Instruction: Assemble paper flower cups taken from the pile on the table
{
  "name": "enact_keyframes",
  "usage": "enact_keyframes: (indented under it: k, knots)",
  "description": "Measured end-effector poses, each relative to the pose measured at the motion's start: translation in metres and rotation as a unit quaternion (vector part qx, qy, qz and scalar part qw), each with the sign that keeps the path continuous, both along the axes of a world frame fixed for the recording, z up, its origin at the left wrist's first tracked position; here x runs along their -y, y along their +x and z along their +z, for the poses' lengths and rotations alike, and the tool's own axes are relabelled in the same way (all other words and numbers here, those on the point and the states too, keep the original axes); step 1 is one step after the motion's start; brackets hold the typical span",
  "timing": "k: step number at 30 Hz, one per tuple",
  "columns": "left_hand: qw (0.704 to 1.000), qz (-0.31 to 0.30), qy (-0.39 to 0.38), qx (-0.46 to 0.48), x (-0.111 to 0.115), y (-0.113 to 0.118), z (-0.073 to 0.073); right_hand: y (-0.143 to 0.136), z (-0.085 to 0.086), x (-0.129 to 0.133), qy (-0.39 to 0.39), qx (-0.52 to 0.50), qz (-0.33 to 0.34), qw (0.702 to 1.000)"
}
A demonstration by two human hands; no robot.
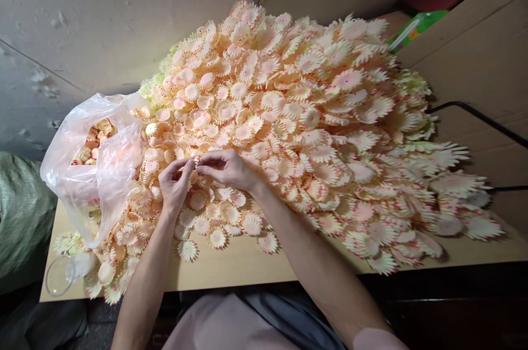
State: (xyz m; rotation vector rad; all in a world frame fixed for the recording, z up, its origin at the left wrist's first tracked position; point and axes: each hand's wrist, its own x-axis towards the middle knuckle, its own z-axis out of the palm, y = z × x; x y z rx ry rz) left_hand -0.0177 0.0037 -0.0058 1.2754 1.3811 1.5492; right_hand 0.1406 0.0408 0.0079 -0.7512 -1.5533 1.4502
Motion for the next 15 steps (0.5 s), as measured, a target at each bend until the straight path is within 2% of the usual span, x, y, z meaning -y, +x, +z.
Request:
enact_keyframes:
  k: [15]
  knots:
    - [1.000,-0.012,0.004,-0.014,0.0007,0.0021,0.0023,0.0005,-0.0014,0.0022,-0.011,0.014,-0.024,1.000]
